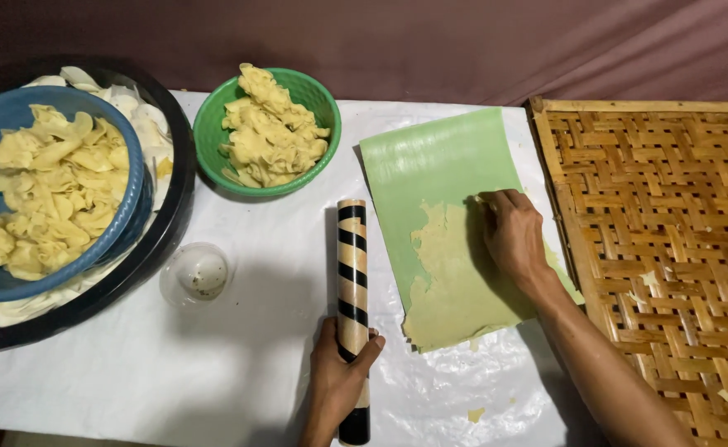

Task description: Flatten small pieces of dough using a rolling pin on a mat.

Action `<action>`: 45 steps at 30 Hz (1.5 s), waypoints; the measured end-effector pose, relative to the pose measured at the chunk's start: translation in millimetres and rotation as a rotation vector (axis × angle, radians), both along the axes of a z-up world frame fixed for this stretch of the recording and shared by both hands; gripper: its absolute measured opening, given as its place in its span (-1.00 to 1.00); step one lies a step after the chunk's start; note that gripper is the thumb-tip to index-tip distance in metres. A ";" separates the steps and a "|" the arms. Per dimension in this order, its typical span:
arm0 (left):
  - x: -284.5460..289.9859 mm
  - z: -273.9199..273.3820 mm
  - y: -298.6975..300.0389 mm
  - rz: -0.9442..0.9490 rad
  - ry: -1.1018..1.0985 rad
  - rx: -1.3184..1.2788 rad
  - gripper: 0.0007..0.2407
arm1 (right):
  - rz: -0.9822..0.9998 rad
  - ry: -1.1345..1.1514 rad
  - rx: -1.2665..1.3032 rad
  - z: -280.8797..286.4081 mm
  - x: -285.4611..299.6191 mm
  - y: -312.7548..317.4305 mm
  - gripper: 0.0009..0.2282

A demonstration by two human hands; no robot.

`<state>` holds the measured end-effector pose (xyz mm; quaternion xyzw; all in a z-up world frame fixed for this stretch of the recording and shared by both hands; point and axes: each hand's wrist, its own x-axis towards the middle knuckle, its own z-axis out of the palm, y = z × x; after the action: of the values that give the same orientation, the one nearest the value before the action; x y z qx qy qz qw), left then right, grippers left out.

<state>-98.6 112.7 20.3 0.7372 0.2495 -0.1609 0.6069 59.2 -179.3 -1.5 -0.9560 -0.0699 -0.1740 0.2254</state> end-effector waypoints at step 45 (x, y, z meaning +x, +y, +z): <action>6.7 -5.0 4.8 0.042 0.103 -0.011 -0.73 | 0.305 0.256 0.442 43.4 227.0 190.5 -0.75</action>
<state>-91.9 117.5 15.4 0.7192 0.2950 -0.1871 0.6006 286.3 11.3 41.8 -0.8765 -0.1440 -0.0271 0.4585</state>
